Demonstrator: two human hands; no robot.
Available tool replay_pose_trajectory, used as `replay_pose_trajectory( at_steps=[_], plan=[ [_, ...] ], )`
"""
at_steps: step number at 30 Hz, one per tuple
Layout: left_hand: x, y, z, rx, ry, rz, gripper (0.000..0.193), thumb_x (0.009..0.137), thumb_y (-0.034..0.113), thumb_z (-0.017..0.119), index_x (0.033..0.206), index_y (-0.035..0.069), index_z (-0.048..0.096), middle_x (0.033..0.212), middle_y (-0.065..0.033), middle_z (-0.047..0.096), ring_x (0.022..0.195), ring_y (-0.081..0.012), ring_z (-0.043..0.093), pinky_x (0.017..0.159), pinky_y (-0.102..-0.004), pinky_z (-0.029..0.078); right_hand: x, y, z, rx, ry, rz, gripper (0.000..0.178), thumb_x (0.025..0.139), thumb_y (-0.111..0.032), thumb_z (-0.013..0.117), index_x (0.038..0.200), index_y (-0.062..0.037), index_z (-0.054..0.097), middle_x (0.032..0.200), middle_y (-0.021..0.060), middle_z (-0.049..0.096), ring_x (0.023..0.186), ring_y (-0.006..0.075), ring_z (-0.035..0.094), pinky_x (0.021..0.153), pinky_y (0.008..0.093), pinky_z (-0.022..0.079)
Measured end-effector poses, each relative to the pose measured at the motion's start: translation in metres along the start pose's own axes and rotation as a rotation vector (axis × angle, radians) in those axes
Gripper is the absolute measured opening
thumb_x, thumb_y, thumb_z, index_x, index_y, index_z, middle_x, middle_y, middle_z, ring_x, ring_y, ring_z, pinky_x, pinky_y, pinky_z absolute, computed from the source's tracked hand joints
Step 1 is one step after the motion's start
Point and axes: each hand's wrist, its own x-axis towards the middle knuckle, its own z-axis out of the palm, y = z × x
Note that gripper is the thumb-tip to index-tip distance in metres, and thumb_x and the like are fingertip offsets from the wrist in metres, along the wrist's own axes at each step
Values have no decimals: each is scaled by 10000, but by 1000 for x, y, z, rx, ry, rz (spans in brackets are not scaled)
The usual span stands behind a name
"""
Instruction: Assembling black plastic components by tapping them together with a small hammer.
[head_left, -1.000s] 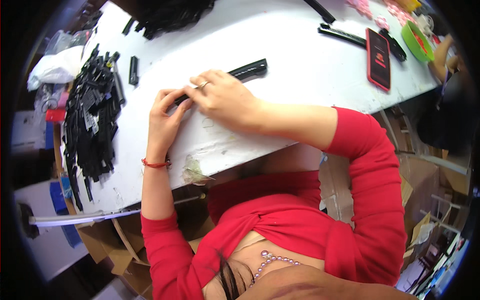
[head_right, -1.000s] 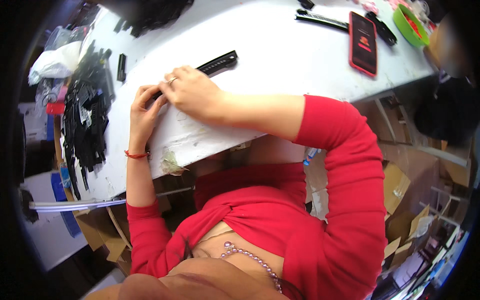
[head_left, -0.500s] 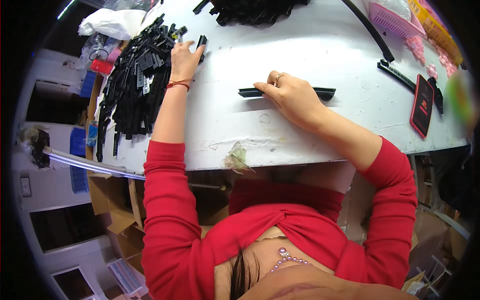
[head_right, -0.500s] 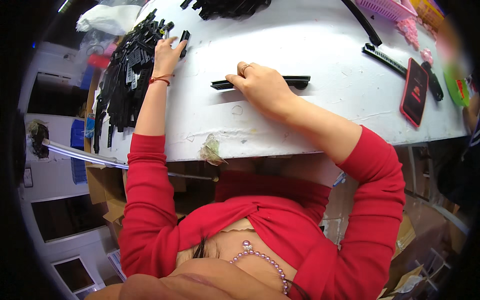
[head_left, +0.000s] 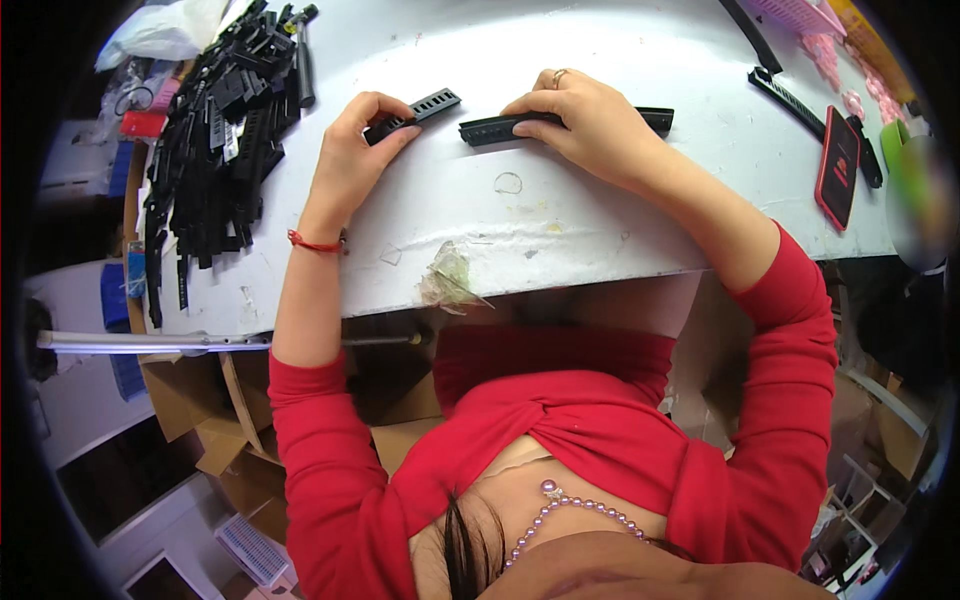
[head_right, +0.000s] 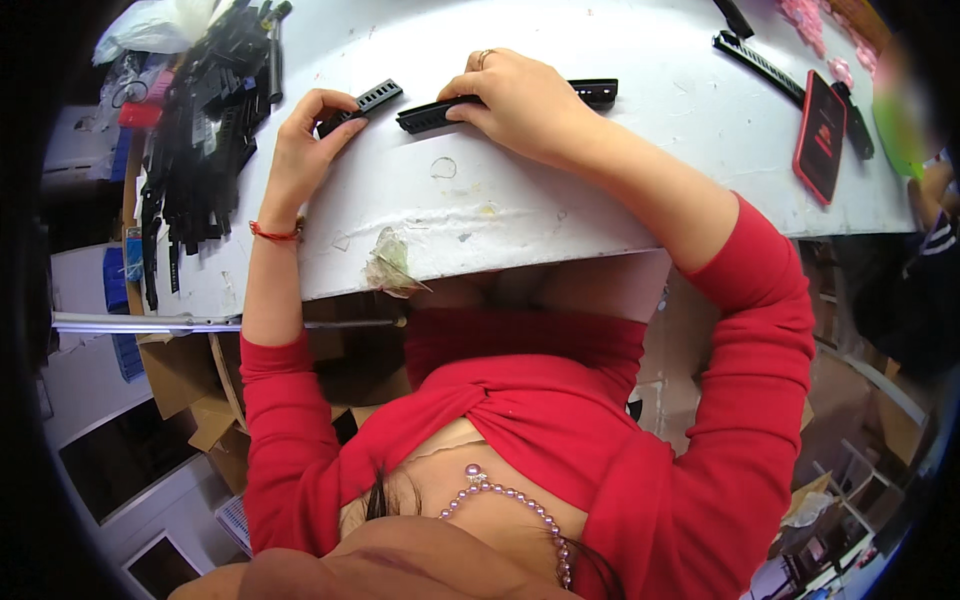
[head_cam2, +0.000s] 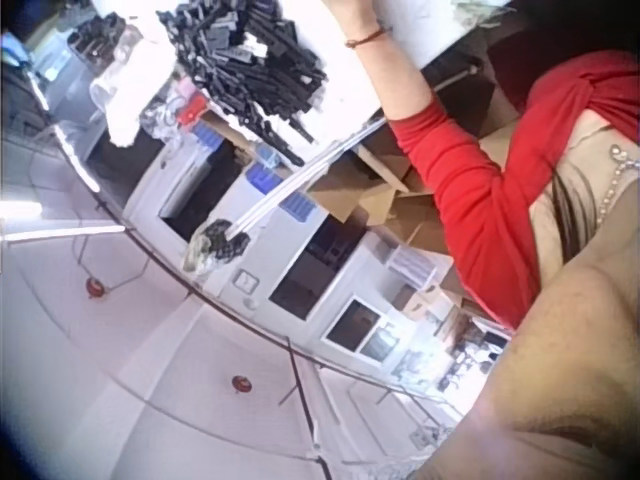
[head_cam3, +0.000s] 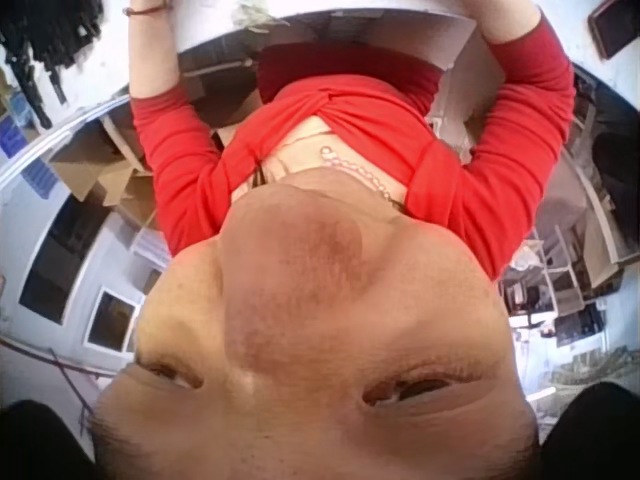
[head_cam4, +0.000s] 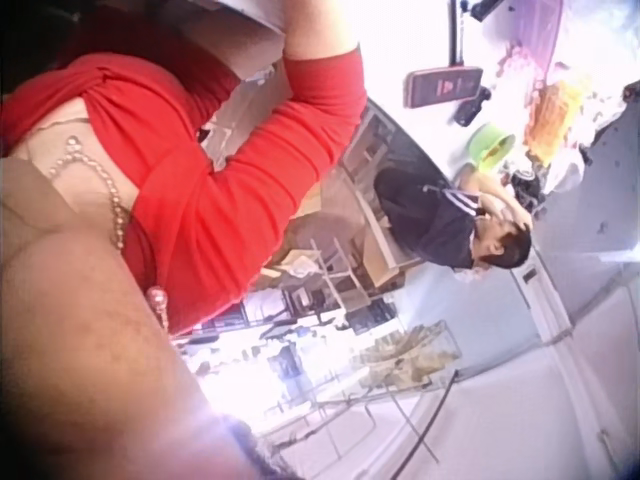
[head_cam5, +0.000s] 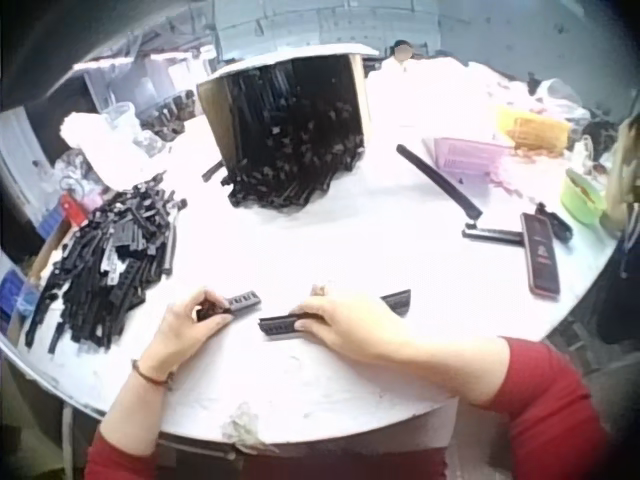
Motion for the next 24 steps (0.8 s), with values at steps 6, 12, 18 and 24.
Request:
replay_pose_trajectory(
  at_steps=[6, 12, 18, 24],
  plan=[
    [2, -9, 2, -126, -62, -132, 380, 836, 141, 789, 1185, 42, 677, 995, -40, 639, 924, -158, 622, 846, -273, 510, 1, -1, -1, -6, -32, 40, 233, 896, -232, 693, 1100, -131, 742, 993, 90, 643, 927, 248, 617, 834, 341, 498],
    [-4, -2, 1, -79, -168, -93, 215, 861, 117, 760, 1040, 8, 718, 958, -23, 632, 870, -117, 601, 793, -242, 497, -1, -1, -2, 22, -42, 61, 236, 886, -215, 703, 1102, -128, 741, 960, 80, 639, 907, 233, 611, 818, 330, 489],
    [-3, -7, -12, -163, -213, -73, 207, 835, 89, 775, 1026, 17, 740, 926, -8, 653, 841, -104, 600, 753, -219, 483, 0, 2, 2, 8, -34, 83, 236, 887, -269, 685, 1070, -134, 747, 967, 72, 656, 935, 255, 629, 829, 355, 514],
    [-2, -7, -7, -155, -194, -94, 222, 828, 101, 785, 1033, 22, 752, 924, -12, 651, 853, -110, 599, 764, -226, 480, 1, -2, 1, 1, -18, 107, 236, 874, -278, 698, 1048, -127, 751, 940, 63, 659, 913, 253, 633, 812, 350, 517]
  ],
)
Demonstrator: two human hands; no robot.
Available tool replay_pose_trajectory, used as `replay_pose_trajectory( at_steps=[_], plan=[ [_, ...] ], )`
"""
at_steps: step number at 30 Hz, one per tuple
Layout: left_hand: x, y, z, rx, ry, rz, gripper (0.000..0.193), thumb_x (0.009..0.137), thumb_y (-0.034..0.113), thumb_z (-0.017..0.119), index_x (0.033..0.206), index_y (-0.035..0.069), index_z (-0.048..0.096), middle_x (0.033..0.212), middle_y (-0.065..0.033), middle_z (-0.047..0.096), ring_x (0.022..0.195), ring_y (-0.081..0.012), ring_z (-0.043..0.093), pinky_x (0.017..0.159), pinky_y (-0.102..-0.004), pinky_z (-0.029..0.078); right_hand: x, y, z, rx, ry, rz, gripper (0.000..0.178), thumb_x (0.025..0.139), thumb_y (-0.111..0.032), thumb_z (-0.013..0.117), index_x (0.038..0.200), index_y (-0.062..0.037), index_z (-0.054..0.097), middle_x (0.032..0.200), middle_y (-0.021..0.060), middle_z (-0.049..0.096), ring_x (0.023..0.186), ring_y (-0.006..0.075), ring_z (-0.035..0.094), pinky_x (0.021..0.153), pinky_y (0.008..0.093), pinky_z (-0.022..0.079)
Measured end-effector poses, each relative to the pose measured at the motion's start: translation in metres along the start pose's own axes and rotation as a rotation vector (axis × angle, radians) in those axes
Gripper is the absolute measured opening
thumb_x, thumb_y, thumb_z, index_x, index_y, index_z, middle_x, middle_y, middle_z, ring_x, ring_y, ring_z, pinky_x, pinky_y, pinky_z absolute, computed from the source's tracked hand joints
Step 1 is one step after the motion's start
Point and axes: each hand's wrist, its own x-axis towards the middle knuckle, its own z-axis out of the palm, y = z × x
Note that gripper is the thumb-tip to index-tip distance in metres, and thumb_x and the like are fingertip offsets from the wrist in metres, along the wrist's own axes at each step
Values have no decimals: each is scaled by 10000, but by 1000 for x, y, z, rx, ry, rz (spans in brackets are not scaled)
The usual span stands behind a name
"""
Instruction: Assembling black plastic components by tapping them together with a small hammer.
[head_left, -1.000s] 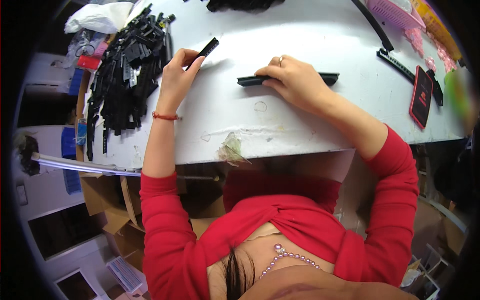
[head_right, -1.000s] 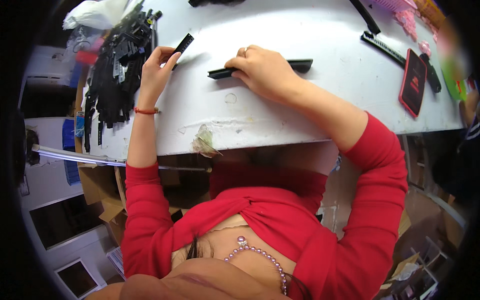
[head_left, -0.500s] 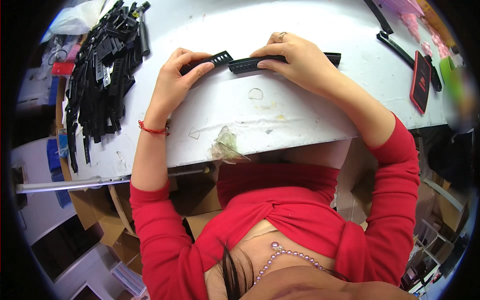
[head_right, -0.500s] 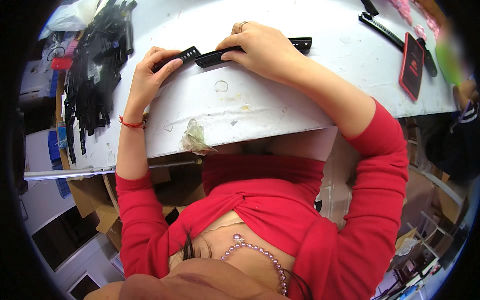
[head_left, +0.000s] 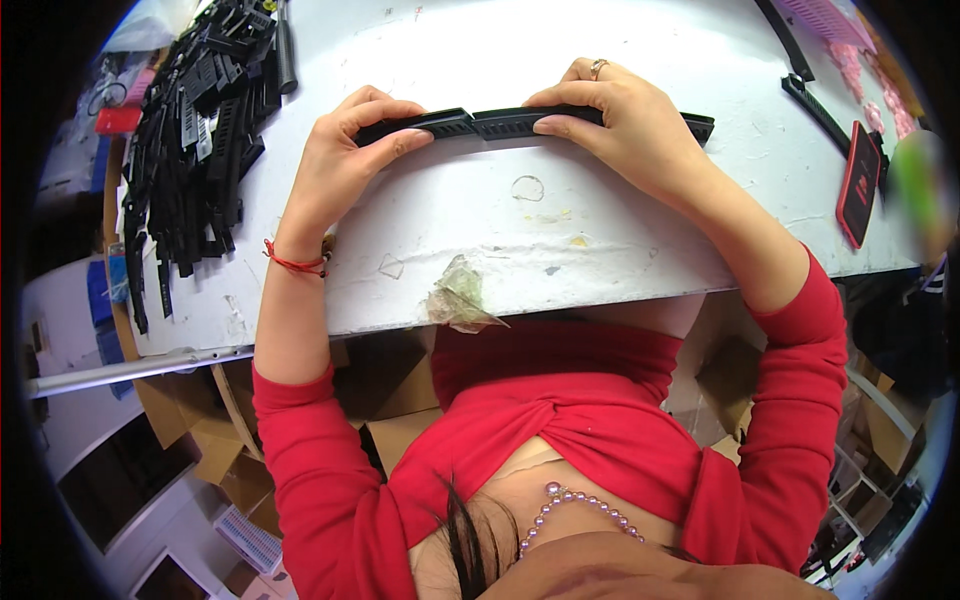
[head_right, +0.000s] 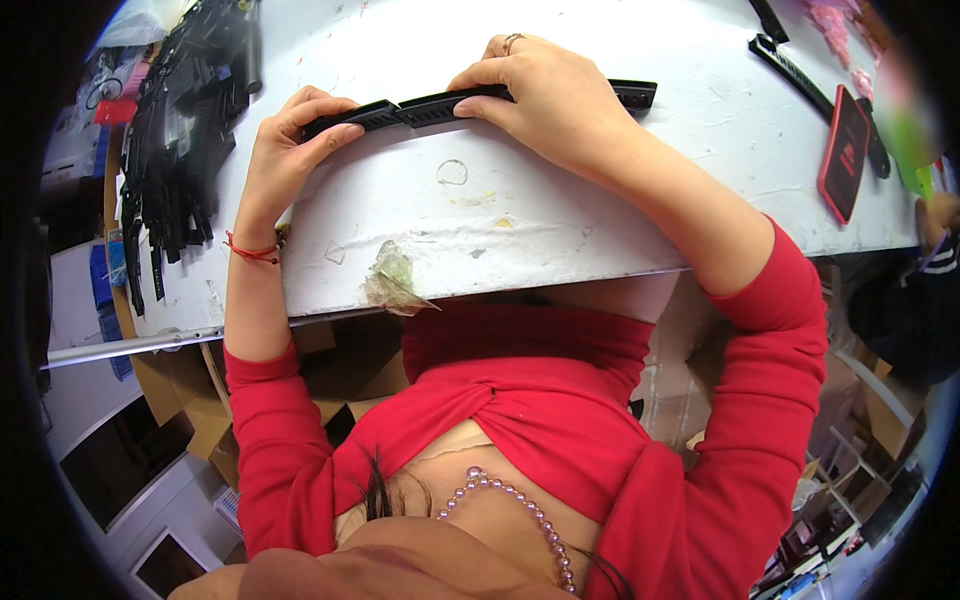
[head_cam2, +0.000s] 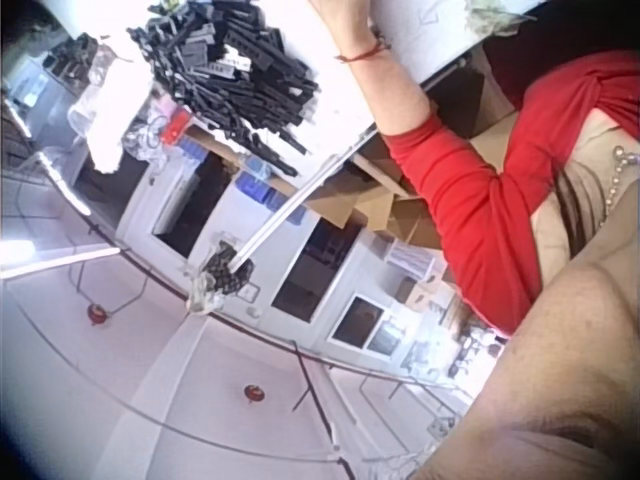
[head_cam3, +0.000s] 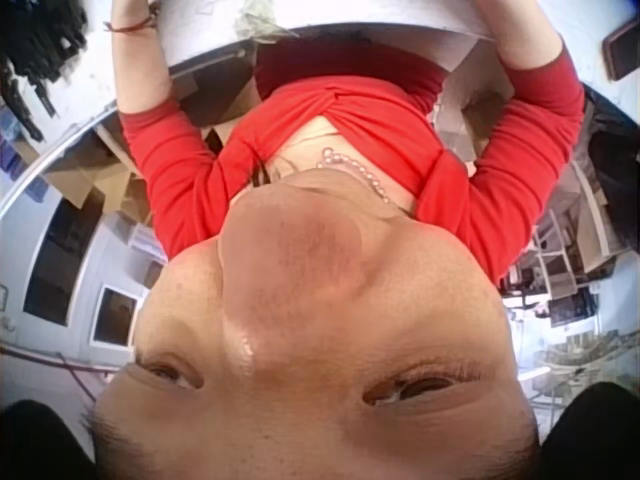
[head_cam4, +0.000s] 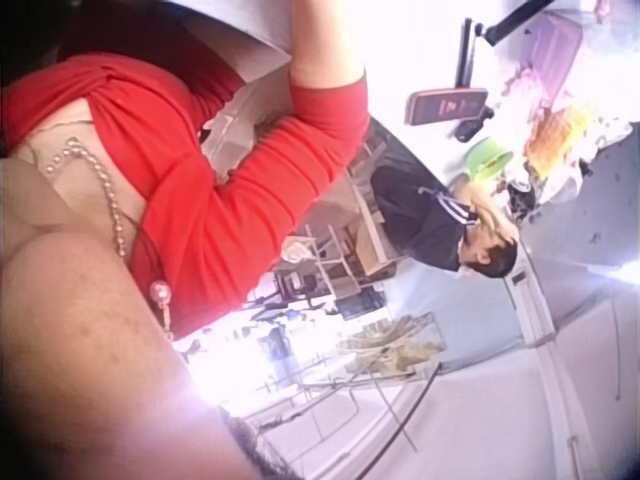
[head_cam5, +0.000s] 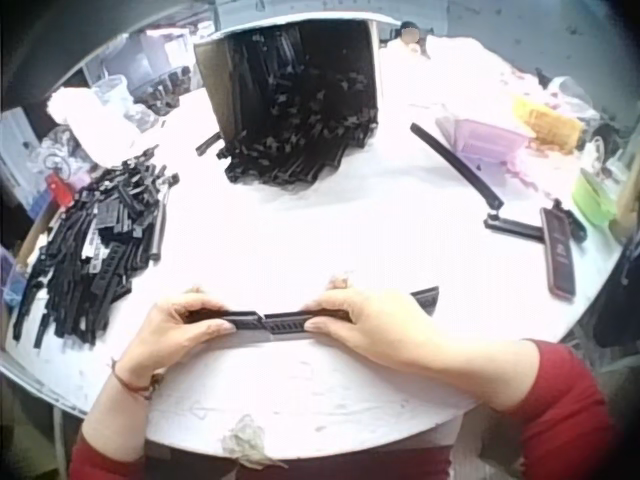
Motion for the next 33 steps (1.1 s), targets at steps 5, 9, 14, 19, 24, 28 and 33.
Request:
replay_pose_trajectory(
  at_steps=[5, 9, 14, 19, 24, 28, 33],
  plan=[
    [0, 2, 1, 9, -3, 17, 232, 832, 109, 783, 1041, 14, 750, 931, -15, 652, 857, -112, 601, 770, -227, 479, 0, 2, 2, 2, 18, -15, 234, 868, -282, 706, 1037, -128, 752, 939, 47, 661, 908, 238, 635, 804, 340, 518],
    [1, 1, 3, 15, -4, 41, 260, 836, 118, 777, 1071, 11, 745, 901, -12, 617, 840, -111, 571, 758, -225, 462, -1, 0, 2, 15, 33, 21, 221, 865, -281, 712, 1021, -131, 758, 925, 26, 664, 906, 218, 634, 796, 331, 516],
    [0, 5, 7, 71, -12, 65, 281, 845, 128, 764, 1102, 17, 737, 856, -11, 557, 809, -118, 525, 734, -236, 438, -2, 1, 5, 12, 45, 35, 216, 864, -281, 714, 1013, -132, 761, 909, 11, 664, 888, 205, 632, 775, 320, 508],
    [0, 3, 3, 109, -65, 89, 289, 861, 154, 753, 1122, 30, 734, 851, -2, 535, 794, -118, 513, 731, -236, 429, -4, -1, 5, -16, 63, -19, 209, 866, -272, 714, 1016, -133, 759, 903, -6, 652, 860, 186, 616, 750, 310, 498],
    [-1, -7, 0, 56, -55, 127, 308, 868, 192, 755, 1138, 44, 733, 850, 10, 525, 794, -103, 500, 727, -227, 417, -4, -2, 6, 20, 35, -8, 202, 867, -266, 716, 1019, -140, 759, 880, -8, 633, 841, 175, 603, 740, 305, 491],
    [-1, -9, -1, 18, -58, 141, 305, 875, 203, 752, 1140, 52, 736, 844, 19, 516, 789, -88, 488, 719, -222, 406, -4, 0, 8, 26, 25, 0, 203, 871, -274, 717, 1022, -145, 758, 871, -8, 622, 826, 171, 597, 734, 299, 487],
    [-2, -7, -1, 24, -65, 134, 308, 877, 213, 752, 1138, 49, 736, 840, 27, 516, 778, -84, 478, 705, -220, 395, -5, -1, 6, 39, 25, 15, 205, 871, -277, 718, 1028, -150, 755, 868, -5, 617, 819, 169, 599, 731, 298, 490]
  ],
)
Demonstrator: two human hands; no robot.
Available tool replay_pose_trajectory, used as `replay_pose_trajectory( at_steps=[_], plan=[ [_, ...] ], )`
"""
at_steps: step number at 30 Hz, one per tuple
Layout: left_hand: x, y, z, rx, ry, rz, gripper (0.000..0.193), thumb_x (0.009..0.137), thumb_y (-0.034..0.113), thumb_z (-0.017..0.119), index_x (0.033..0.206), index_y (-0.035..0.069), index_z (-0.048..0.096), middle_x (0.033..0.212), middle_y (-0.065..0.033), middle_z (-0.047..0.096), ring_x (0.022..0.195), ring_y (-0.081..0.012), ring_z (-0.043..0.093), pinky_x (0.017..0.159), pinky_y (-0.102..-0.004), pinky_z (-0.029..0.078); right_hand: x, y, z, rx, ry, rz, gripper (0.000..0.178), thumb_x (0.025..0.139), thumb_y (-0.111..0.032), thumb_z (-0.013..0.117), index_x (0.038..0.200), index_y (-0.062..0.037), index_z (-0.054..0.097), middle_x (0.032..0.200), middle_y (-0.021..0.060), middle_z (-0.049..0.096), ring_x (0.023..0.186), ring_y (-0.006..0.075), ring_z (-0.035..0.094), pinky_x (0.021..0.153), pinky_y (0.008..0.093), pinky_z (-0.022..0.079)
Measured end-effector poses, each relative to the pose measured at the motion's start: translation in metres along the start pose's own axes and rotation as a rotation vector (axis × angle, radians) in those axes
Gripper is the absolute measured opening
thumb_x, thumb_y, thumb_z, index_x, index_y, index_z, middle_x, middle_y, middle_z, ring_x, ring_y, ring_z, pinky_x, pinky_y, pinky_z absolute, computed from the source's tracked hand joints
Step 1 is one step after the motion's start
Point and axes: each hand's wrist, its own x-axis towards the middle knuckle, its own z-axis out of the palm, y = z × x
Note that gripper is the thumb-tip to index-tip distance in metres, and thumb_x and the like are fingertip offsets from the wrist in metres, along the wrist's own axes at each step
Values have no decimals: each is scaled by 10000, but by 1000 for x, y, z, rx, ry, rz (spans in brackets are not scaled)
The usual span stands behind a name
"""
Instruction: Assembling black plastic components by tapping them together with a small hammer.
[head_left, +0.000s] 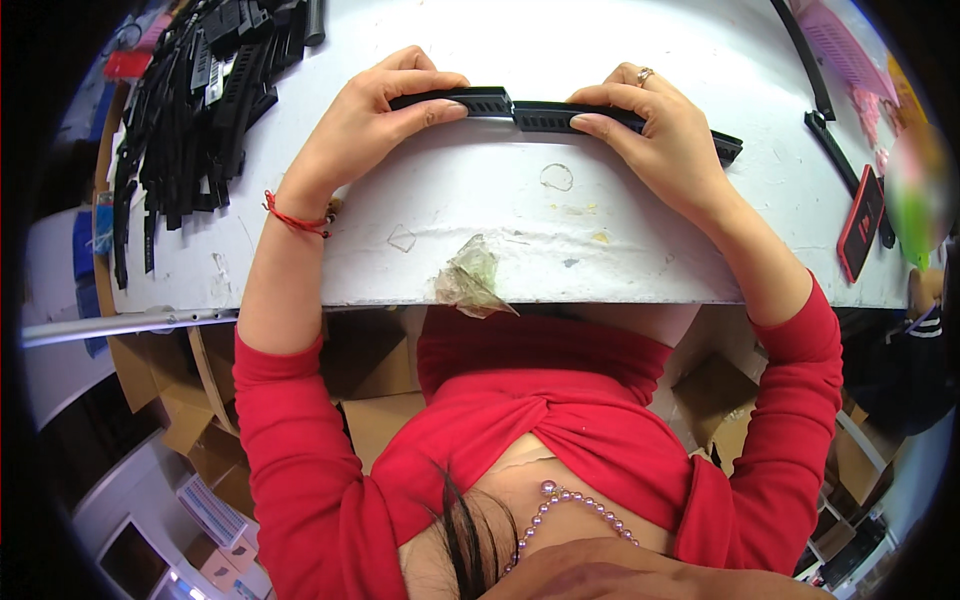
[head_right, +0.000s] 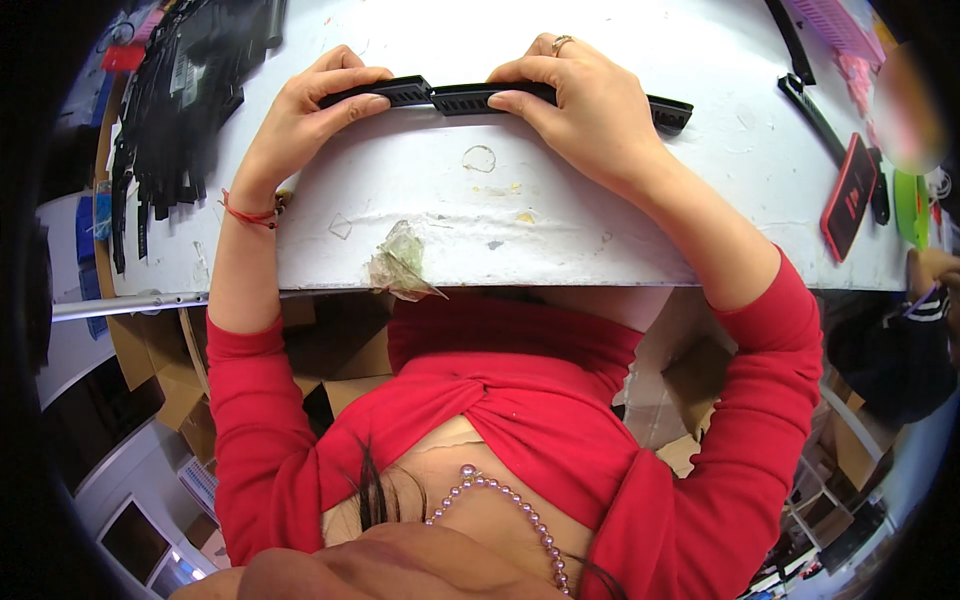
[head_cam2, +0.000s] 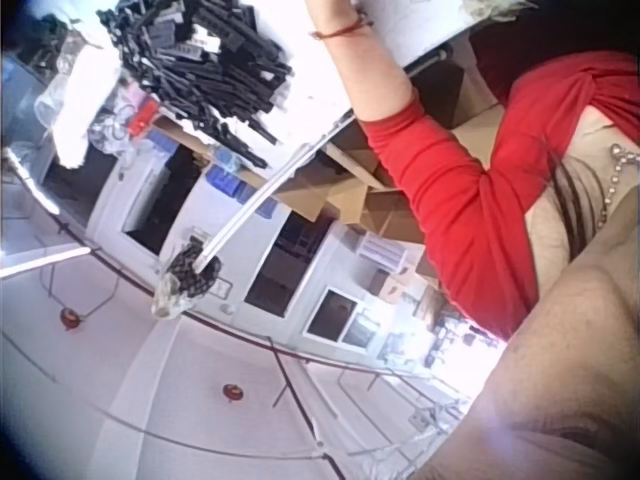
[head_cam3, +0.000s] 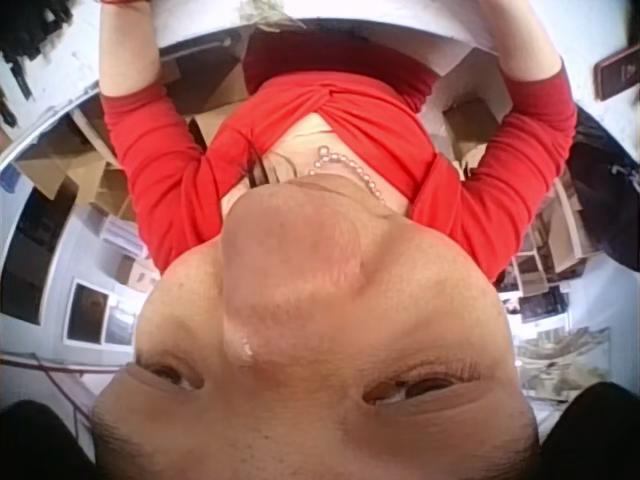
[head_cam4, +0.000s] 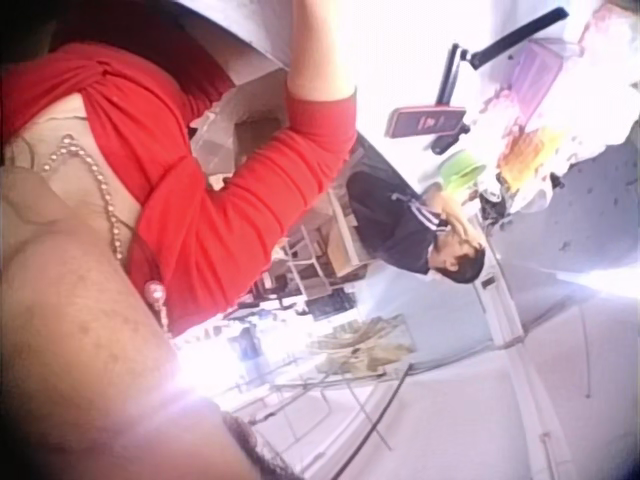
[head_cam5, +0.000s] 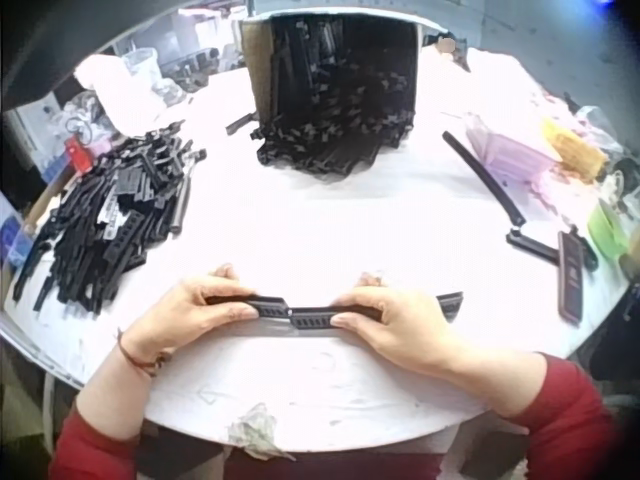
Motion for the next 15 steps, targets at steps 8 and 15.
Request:
replay_pose_trajectory(
  at_steps=[8, 15],
  plan=[
    [1, 0, 0, -7, -38, -21, 259, 889, 134, 726, 1106, -7, 716, 883, 4, 517, 833, -100, 495, 751, -210, 394, 1, 3, 1, -13, 13, -34, 202, 876, -285, 714, 1025, -155, 753, 865, -2, 614, 818, 170, 604, 736, 298, 498],
    [0, 9, -1, 65, -30, -3, 276, 891, 132, 722, 1126, -12, 703, 877, -5, 513, 817, -104, 495, 723, -227, 404, 5, -4, 2, -17, -11, 2, 198, 878, -268, 708, 1024, -142, 751, 877, 14, 626, 833, 180, 611, 750, 305, 503]
  ],
)
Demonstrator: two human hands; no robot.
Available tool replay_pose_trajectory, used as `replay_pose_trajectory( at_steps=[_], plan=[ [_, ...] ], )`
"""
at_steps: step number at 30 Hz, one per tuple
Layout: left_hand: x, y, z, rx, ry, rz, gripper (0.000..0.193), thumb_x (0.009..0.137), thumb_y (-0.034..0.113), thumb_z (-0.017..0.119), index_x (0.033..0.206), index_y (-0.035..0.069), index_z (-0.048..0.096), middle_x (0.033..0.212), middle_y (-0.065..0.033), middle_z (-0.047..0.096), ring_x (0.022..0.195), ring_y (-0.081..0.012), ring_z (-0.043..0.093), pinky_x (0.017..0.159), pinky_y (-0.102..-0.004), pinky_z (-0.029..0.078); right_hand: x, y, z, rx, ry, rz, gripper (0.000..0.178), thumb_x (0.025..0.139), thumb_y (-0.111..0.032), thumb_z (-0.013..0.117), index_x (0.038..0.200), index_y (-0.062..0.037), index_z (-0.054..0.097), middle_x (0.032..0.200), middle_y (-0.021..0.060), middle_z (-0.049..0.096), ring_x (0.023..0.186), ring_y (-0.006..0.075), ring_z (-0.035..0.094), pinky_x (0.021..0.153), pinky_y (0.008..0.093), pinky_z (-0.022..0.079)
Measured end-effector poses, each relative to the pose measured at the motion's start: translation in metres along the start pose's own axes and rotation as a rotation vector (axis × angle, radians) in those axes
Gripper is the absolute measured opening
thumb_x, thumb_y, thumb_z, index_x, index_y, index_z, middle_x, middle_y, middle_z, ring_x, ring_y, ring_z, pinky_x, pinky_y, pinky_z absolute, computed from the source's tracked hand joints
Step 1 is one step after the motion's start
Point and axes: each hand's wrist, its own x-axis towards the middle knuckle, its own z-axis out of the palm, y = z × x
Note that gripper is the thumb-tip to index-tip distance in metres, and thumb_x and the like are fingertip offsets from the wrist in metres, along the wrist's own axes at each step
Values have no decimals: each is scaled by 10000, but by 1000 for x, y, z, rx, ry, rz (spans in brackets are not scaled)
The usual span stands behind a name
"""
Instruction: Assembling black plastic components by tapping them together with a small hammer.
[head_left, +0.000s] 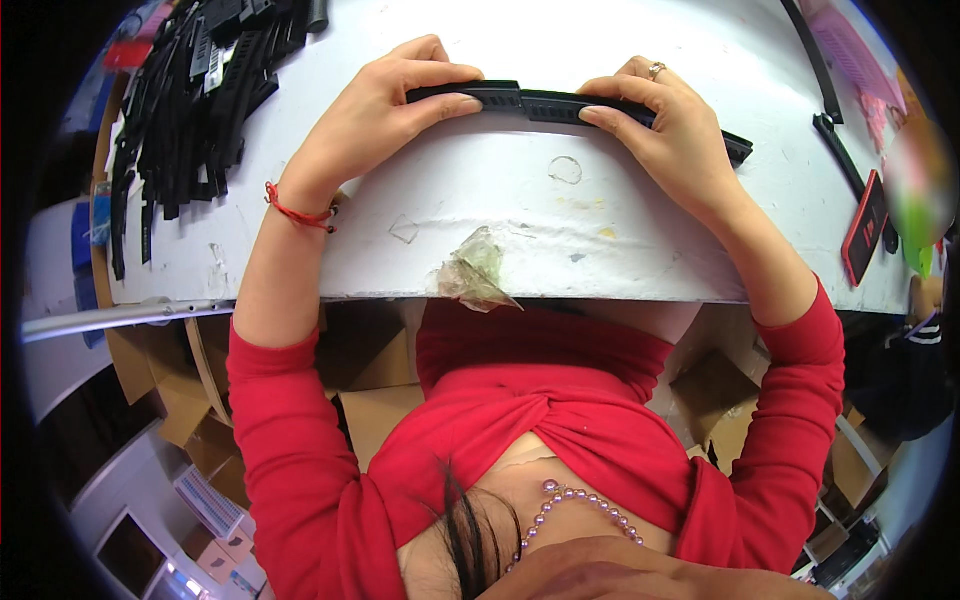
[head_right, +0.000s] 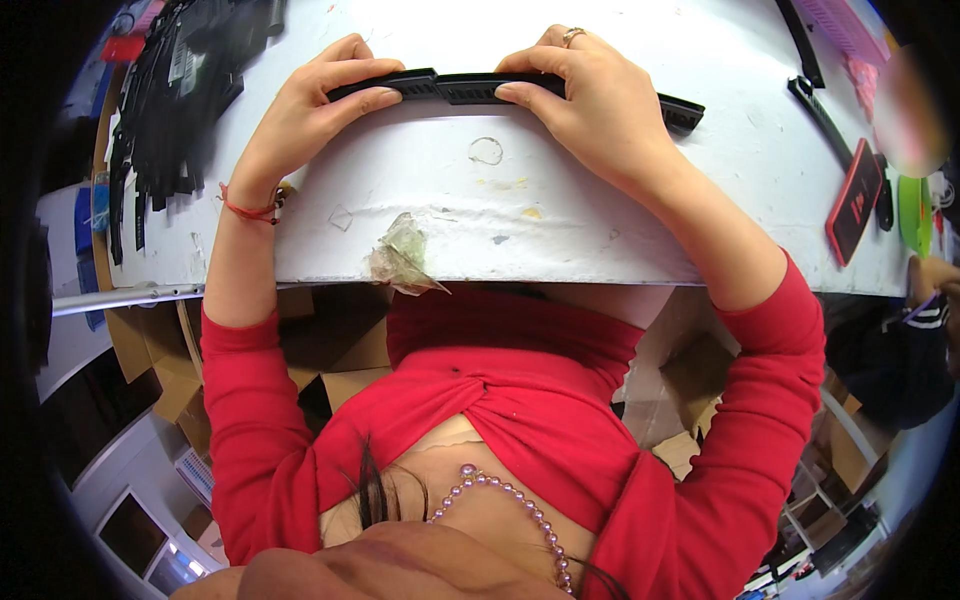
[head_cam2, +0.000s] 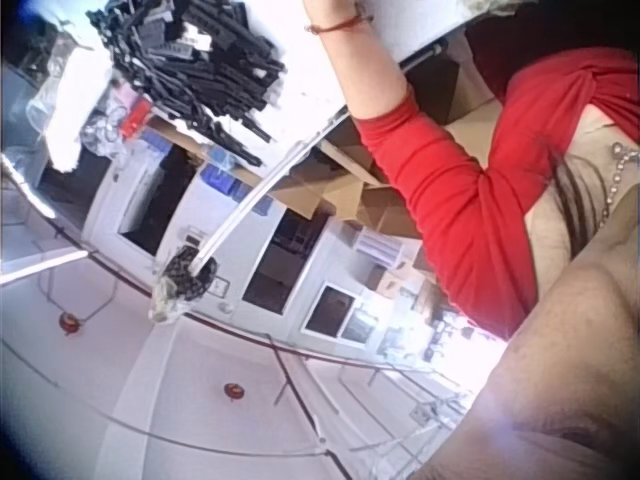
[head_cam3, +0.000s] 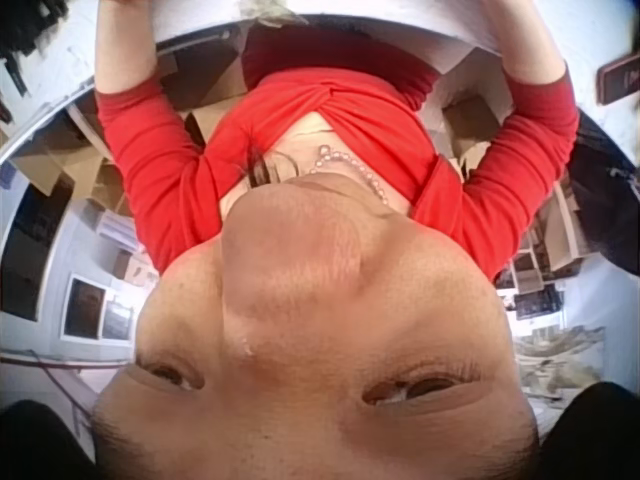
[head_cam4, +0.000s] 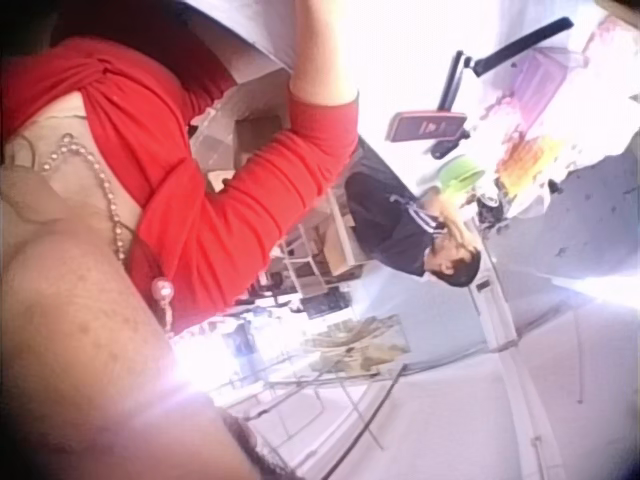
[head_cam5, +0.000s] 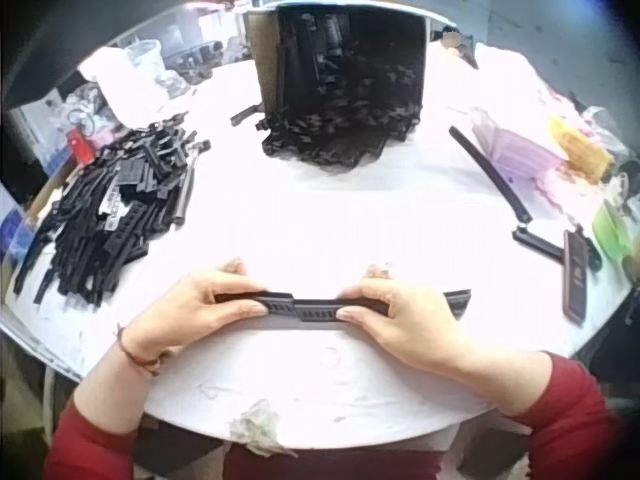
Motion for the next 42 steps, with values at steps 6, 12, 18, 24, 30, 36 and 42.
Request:
replay_pose_trajectory(
  at_steps=[6, 12, 18, 24, 30, 36, 42],
  plan=[
    [5, 9, 13, 7, -14, 99, 277, 876, 124, 727, 1122, -2, 701, 878, -48, 544, 825, -147, 528, 738, -254, 429, 17, -18, 9, 214, -187, 148, 270, 840, -268, 732, 1022, -69, 746, 959, 109, 707, 863, 264, 677, 811, 342, 523],
    [13, 11, -2, -21, -140, 55, 266, 889, 165, 730, 1128, 49, 728, 966, -28, 605, 908, -136, 563, 817, -237, 454, 8, -23, 14, 244, -78, 166, 275, 839, -269, 730, 1009, -54, 743, 973, 114, 708, 887, 266, 677, 820, 355, 523],
    [80, -83, -104, 1224, 453, -274, 409, 931, 399, 645, 1002, 7, 740, 960, -180, 731, 919, -325, 712, 824, -404, 562, 10, -29, 12, 161, -115, 69, 287, 842, -260, 720, 1008, -26, 719, 987, 131, 687, 966, 296, 644, 859, 373, 509],
    [111, -106, -108, 1045, 385, -705, 370, 829, 283, 604, 1097, 68, 740, 1101, -187, 716, 1102, -362, 664, 961, -467, 485, 12, -17, 12, 132, -118, 24, 313, 816, -286, 737, 993, -28, 714, 1014, 148, 690, 999, 314, 642, 883, 391, 504],
    [113, -93, -105, 1060, 272, -734, 532, 786, 489, 649, 1100, 70, 743, 1095, -174, 721, 1067, -350, 675, 941, -462, 482, 15, -12, 7, 156, -137, 50, 325, 813, -259, 755, 977, 17, 704, 974, 171, 703, 932, 303, 668, 838, 368, 517],
    [66, -82, -148, 137, 136, -778, 420, 832, 251, 670, 1124, -51, 691, 841, -144, 728, 636, -160, 675, 587, -273, 527, 16, -23, 16, 206, -153, 88, 292, 776, -255, 762, 959, -29, 741, 937, 158, 725, 914, 318, 686, 843, 394, 531],
    [-30, 61, -67, 160, 368, -367, 433, 909, 102, 643, 1338, 53, 609, 769, 12, 635, 501, -16, 440, 436, -209, 323, 8, -13, 14, 178, -91, 123, 271, 811, -234, 741, 946, -1, 709, 942, 179, 692, 939, 334, 651, 847, 402, 509]
  ],
)
